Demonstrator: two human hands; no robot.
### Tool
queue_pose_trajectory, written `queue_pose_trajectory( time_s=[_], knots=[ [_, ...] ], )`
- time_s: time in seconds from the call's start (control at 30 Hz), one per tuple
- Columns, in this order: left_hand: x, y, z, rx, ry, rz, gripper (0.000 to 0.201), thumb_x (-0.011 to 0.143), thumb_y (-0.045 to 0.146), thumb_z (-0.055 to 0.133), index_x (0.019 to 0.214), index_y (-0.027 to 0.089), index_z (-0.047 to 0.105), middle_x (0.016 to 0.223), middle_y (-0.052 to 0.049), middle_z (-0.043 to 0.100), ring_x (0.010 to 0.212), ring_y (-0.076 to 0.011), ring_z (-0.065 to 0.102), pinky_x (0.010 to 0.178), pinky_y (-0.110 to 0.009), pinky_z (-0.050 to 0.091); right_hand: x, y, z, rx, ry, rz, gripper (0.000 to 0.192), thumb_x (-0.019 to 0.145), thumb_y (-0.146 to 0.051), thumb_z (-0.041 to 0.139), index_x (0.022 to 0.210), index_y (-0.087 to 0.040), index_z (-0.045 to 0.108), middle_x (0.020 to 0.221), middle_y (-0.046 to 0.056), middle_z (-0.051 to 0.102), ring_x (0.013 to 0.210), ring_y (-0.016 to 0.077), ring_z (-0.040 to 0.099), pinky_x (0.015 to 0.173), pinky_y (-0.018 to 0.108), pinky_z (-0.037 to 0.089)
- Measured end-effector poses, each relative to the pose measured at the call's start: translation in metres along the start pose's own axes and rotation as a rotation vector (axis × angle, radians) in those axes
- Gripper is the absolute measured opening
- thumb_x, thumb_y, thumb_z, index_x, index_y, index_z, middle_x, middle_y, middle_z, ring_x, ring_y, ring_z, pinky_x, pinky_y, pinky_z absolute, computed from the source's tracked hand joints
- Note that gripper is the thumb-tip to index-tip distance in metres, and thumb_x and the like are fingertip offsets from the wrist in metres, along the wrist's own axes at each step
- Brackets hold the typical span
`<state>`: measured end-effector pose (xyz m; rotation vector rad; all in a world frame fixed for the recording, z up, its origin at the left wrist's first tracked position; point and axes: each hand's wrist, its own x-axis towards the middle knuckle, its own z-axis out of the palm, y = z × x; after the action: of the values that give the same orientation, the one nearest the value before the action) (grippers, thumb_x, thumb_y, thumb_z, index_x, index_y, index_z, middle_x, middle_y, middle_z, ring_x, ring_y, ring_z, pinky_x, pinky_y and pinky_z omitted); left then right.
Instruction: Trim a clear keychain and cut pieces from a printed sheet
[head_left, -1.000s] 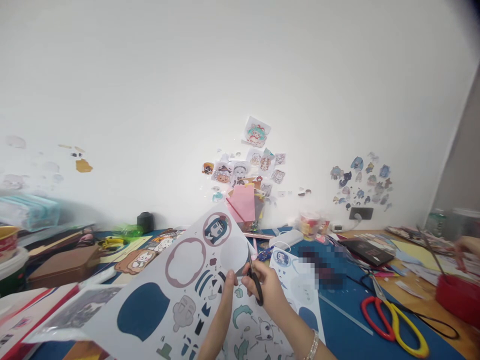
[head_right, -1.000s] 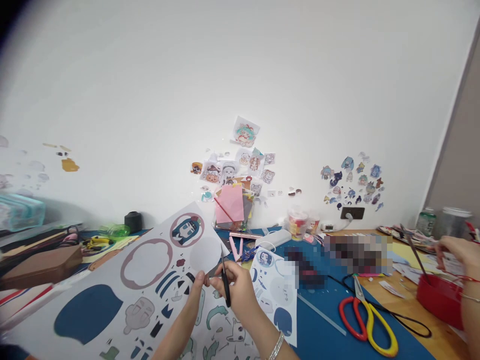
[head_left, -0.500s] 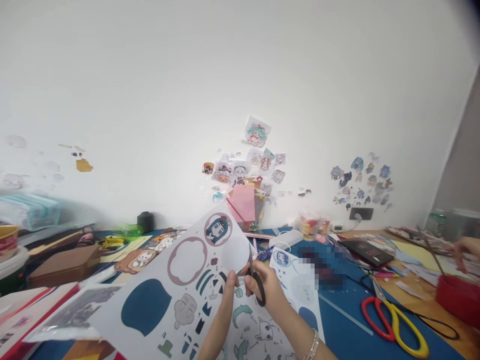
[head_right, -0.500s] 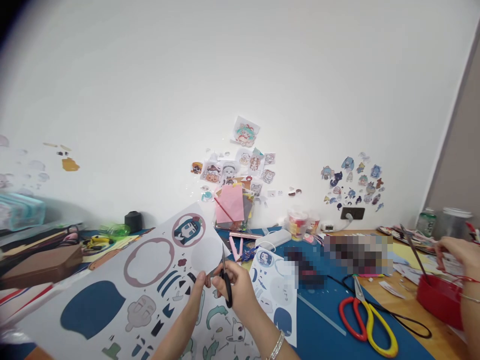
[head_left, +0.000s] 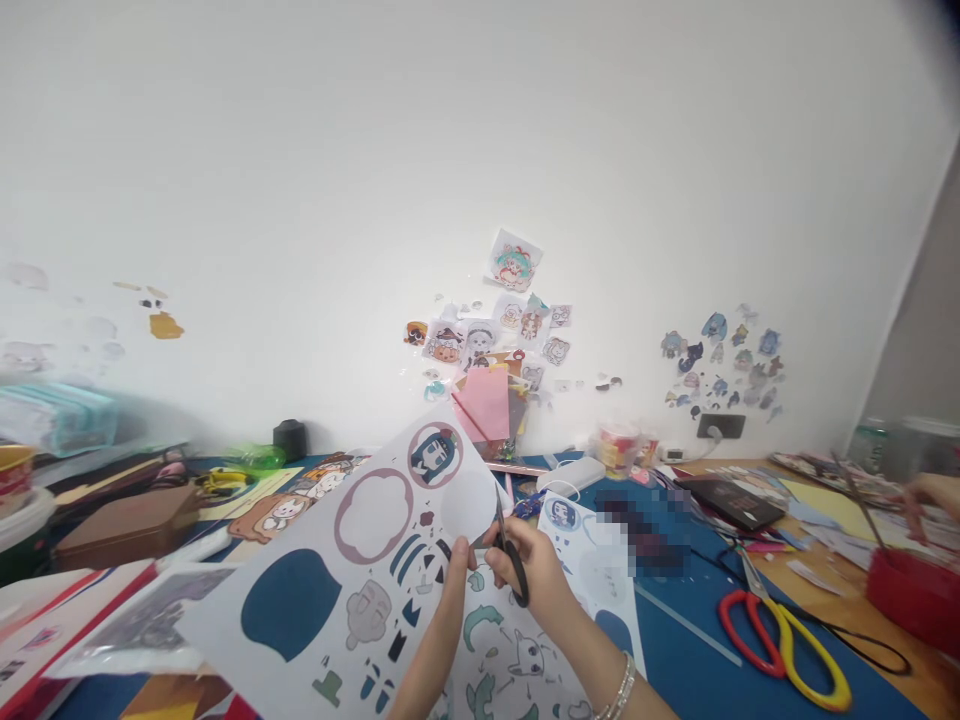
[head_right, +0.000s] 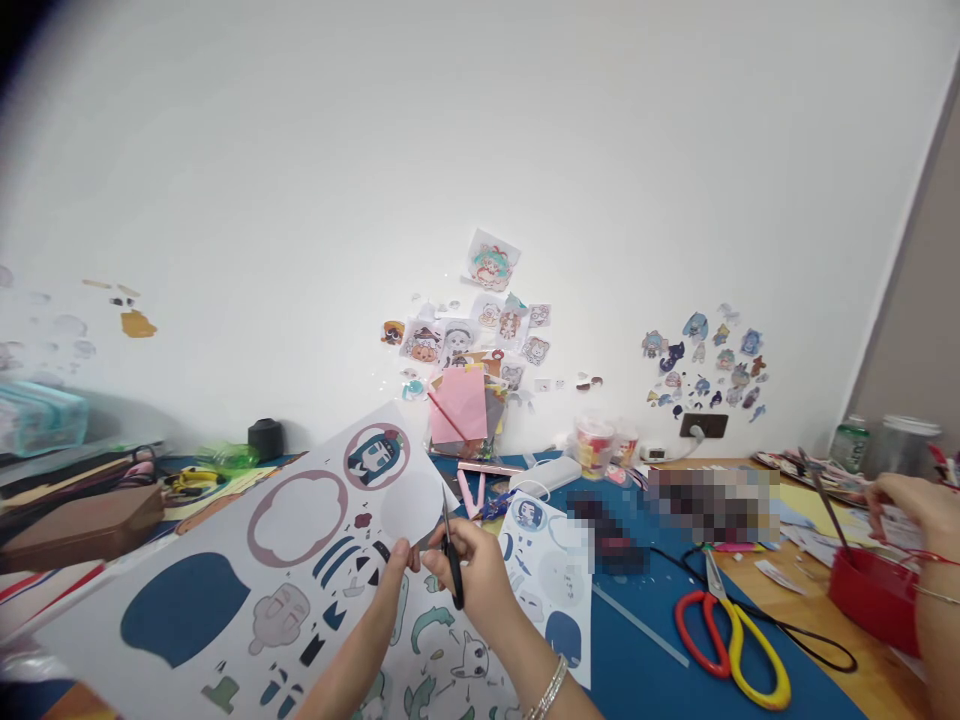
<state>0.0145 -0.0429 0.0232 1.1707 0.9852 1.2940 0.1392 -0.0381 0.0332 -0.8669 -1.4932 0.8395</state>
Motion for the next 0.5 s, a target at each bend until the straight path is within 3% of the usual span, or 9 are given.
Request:
queue_pose_trajectory(
  time_s=[0.5],
  knots=[
    [-0.0095,0.0083,-0.0075,0.096,0.020,-0.080,0.046,0.074,0.058,0.044,0.094,0.020,0.062,0.101,-0.007,0.064,0.119,-0.0251,0.042,0.099,-0.034,0.037,-0.0009,-0.0012,-0.0021,-0.048,0.011,0.018,0.031,0.063,-0.041,0.070,0.071,-0.016,0.054,0.047,-0.006,0.045,0.041,0.0083,0.043,0.040,0.020,0.034]
  ],
)
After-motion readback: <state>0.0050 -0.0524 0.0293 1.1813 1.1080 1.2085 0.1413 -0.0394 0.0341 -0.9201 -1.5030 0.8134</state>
